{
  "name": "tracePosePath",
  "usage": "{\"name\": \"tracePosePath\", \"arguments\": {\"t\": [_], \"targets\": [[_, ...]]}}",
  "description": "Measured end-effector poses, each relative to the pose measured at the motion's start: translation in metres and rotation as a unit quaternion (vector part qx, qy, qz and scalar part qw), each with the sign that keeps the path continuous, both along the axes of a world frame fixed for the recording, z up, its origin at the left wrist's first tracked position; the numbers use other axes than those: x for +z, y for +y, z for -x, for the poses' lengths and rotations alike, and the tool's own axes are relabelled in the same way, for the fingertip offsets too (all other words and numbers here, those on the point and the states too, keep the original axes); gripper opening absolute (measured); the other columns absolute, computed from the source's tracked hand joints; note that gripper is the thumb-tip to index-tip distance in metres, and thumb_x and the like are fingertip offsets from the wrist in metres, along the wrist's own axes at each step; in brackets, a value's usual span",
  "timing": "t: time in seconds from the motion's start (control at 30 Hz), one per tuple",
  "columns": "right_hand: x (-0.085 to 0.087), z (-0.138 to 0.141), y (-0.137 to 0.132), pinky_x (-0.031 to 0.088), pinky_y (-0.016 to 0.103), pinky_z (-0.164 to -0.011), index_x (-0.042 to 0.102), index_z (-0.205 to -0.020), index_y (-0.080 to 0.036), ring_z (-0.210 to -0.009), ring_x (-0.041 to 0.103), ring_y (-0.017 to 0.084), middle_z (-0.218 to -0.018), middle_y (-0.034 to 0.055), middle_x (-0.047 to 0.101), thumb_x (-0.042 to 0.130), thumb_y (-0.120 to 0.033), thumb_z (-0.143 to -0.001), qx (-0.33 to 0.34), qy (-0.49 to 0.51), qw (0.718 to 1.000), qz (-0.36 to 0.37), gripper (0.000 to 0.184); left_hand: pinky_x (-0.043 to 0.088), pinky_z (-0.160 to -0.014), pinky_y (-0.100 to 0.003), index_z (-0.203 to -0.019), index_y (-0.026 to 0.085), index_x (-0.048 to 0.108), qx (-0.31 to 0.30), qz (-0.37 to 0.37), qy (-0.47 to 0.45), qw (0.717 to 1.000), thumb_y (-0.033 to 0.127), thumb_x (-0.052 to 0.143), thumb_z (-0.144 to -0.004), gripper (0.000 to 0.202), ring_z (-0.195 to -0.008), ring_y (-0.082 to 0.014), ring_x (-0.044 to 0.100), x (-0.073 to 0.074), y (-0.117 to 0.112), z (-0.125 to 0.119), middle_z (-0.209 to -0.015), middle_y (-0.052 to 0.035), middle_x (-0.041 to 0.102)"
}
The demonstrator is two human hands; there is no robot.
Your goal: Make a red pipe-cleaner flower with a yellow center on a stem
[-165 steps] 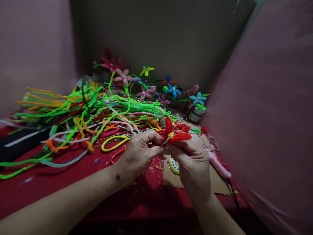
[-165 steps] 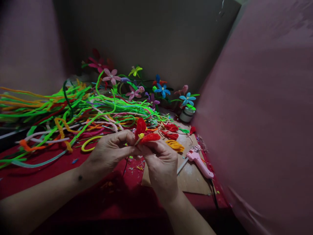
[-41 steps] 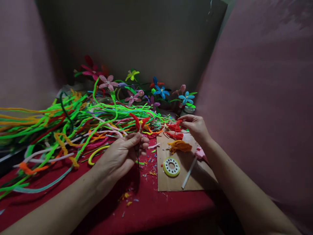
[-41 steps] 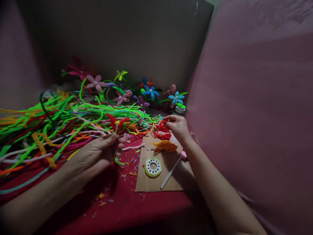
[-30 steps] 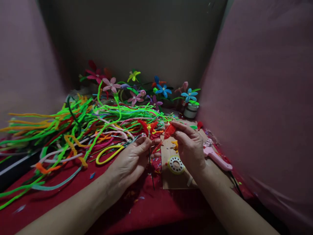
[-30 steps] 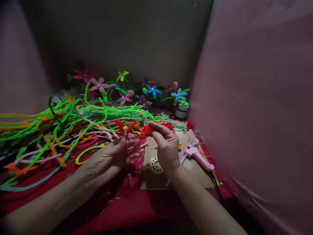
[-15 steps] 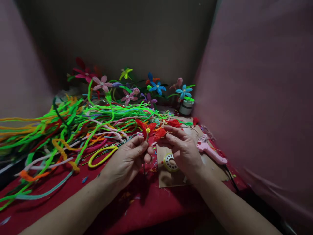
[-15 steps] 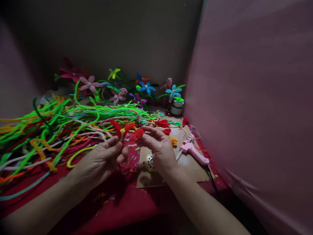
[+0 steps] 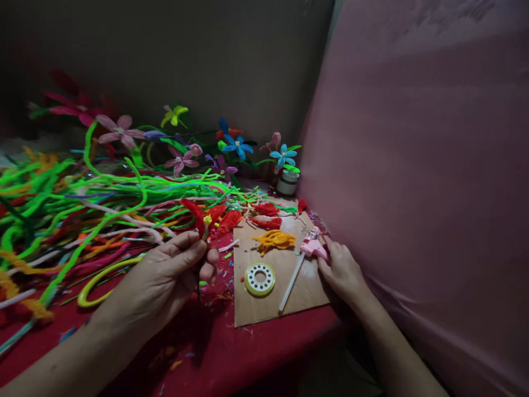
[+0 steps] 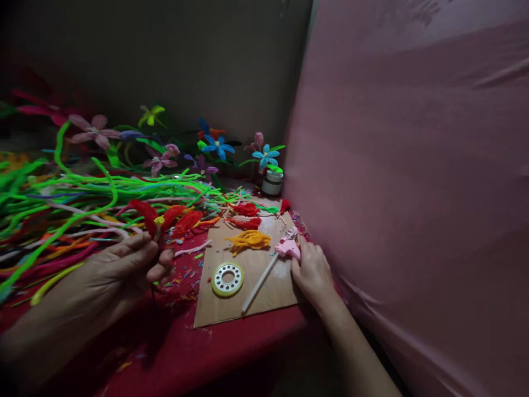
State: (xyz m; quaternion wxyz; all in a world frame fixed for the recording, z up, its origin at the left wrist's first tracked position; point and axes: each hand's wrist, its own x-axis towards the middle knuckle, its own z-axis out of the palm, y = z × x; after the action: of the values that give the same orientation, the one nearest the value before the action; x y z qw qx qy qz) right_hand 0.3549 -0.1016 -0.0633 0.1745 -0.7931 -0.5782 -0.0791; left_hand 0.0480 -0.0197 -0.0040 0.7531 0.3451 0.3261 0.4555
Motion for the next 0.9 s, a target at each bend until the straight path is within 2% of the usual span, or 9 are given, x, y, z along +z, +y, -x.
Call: {"name": "tracePosePath", "arguments": {"t": [0.13,0.2,0.23,0.3,0.37,0.53,0.67,0.77,0.9], "targets": [[-0.001,0.002,-0.005,0.045,0.043,-0.083,0.06,-0.113,-0.006,-0.089,0.058,0.028,-0.101,0.0169,0.062,0.05,-0.027,-0.075,0.01,0.094,0.988,-0.12,0.045,0.045,-0.044,-0.015,-0.079,0.015,0.056,-0.001,-0.025,-0.011,1.0,0.003,0.048,-0.082,0.015,-0.046,-0.0089,0.056,-0.004,0.003,0.002,-0.061,-0.0042,0.064],[0.005,0.005,-0.011,0.046,0.042,-0.082,0.064,-0.107,-0.011,-0.088,0.059,0.027,-0.097,0.0134,0.064,0.059,-0.033,-0.07,-0.018,0.211,0.955,-0.209,0.043,0.046,-0.045,-0.015,-0.08,0.015,0.055,-0.005,-0.037,-0.024,0.999,0.004,0.05,-0.082,0.013,-0.047,-0.0091,0.057,-0.007,0.004,0.003,-0.063,-0.0043,0.065],[0.01,0.009,-0.015,0.048,0.039,-0.077,0.065,-0.104,-0.014,-0.084,0.06,0.025,-0.094,0.0109,0.066,0.063,-0.035,-0.068,-0.029,0.313,0.921,-0.228,0.042,0.046,-0.046,-0.015,-0.079,0.015,0.055,-0.007,-0.039,-0.031,0.999,0.004,0.051,-0.082,0.012,-0.047,-0.0092,0.058,-0.008,0.004,0.003,-0.062,-0.0041,0.065],[0.024,0.021,-0.021,0.052,0.035,-0.064,0.067,-0.093,-0.016,-0.073,0.061,0.022,-0.085,0.0081,0.067,0.07,-0.04,-0.062,-0.035,0.533,0.807,-0.25,0.039,0.046,-0.046,-0.015,-0.078,0.015,0.055,-0.006,-0.042,-0.046,0.998,0.004,0.052,-0.082,0.012,-0.047,-0.0096,0.058,-0.009,0.005,0.003,-0.06,-0.0036,0.064],[0.039,0.039,-0.024,0.053,0.031,-0.057,0.068,-0.082,-0.016,-0.067,0.059,0.018,-0.08,0.0073,0.066,0.076,-0.036,-0.057,-0.032,0.654,0.701,-0.281,0.033,0.046,-0.046,-0.016,-0.076,0.015,0.055,0.002,-0.051,-0.059,0.997,0.004,0.053,-0.081,0.012,-0.047,-0.0098,0.058,-0.009,0.005,0.004,-0.059,-0.0032,0.064],[0.072,0.089,-0.01,0.038,0.015,-0.038,0.068,-0.09,-0.018,-0.055,0.049,0.01,-0.076,0.0075,0.063,0.07,-0.028,-0.067,0.169,0.78,0.566,-0.207,0.026,0.046,-0.049,-0.015,-0.072,0.013,0.058,0.028,-0.093,-0.085,0.992,0.007,0.055,-0.081,0.011,-0.049,-0.0086,0.058,0.0,0.01,0.012,-0.062,-0.0043,0.065],[0.091,0.123,0.02,0.041,0.019,-0.042,0.067,-0.091,-0.019,-0.052,0.048,0.01,-0.076,0.0057,0.063,0.063,-0.036,-0.072,0.255,0.764,0.578,-0.131,0.026,0.046,-0.049,-0.015,-0.073,0.013,0.058,0.069,-0.121,-0.11,0.984,0.008,0.056,-0.081,0.01,-0.049,-0.0084,0.057,0.008,0.018,0.024,-0.062,-0.0037,0.065],[0.093,0.139,0.039,0.041,0.022,-0.043,0.068,-0.084,-0.016,-0.05,0.049,0.011,-0.068,0.0048,0.063,0.059,-0.043,-0.074,0.296,0.701,0.639,-0.116,0.03,0.045,-0.048,-0.016,-0.075,0.014,0.057,0.097,-0.122,-0.115,0.981,0.007,0.056,-0.08,0.009,-0.047,-0.0085,0.057,0.011,0.023,0.029,-0.062,-0.0033,0.064],[0.069,0.145,0.048,0.033,0.021,-0.038,0.062,-0.059,-0.014,-0.041,0.041,0.009,-0.048,0.0018,0.054,0.059,-0.044,-0.076,0.288,0.628,0.717,-0.097,0.035,0.043,-0.046,-0.016,-0.073,0.013,0.056,0.119,-0.115,-0.104,0.981,0.009,0.058,-0.078,0.007,-0.046,-0.0086,0.056,0.012,0.027,0.031,-0.06,-0.0029,0.064]]}}
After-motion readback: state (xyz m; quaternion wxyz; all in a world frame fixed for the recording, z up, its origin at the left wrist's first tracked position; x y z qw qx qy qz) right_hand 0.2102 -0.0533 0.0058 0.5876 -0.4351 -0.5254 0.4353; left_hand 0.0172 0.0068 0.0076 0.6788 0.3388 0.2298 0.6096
